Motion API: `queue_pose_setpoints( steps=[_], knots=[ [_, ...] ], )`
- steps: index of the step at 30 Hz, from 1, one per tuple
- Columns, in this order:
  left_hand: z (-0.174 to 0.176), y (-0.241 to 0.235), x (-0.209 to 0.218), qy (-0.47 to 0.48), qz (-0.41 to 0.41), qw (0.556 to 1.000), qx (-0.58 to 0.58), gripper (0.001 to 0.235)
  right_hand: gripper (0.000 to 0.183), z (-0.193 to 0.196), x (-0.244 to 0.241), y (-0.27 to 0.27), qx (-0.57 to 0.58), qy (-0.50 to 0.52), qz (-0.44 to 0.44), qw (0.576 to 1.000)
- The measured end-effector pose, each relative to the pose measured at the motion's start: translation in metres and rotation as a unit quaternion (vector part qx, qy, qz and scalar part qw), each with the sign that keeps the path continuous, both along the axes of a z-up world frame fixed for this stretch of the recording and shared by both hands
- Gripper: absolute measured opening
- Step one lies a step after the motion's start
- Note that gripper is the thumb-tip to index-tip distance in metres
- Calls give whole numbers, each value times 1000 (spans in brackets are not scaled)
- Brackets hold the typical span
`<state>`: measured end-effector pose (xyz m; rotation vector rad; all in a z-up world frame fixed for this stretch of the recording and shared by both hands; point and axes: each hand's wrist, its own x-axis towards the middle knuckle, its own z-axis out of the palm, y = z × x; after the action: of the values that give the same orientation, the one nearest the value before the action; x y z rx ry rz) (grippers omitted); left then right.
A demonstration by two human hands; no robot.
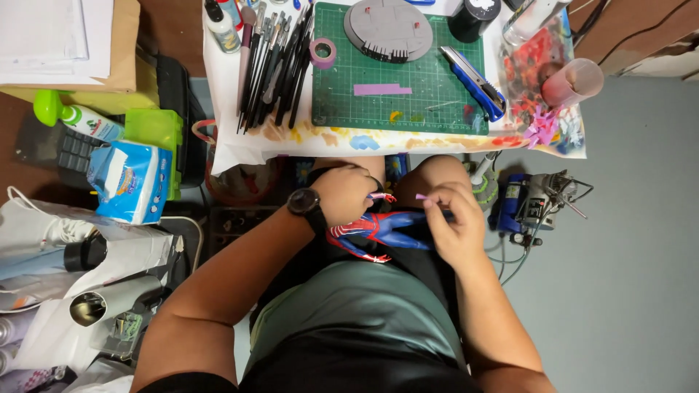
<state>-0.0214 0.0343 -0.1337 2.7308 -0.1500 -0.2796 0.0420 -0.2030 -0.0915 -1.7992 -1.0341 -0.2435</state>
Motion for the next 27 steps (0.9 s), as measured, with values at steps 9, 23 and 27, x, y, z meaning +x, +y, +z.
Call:
queue_pose_setpoints(
  steps=[9,23,27],
  knots=[
    [1,5,13,45,-81,995,24,32,6,-27,-32,-41,49,26,-11,998],
    [-11,17,-54,88,224,916,-322,29,4,-24,-25,8,66,57,35,996],
    [-28,17,-74,43,318,877,-357,31,4,-34,-25,45,5,80,56,995]
  ],
)
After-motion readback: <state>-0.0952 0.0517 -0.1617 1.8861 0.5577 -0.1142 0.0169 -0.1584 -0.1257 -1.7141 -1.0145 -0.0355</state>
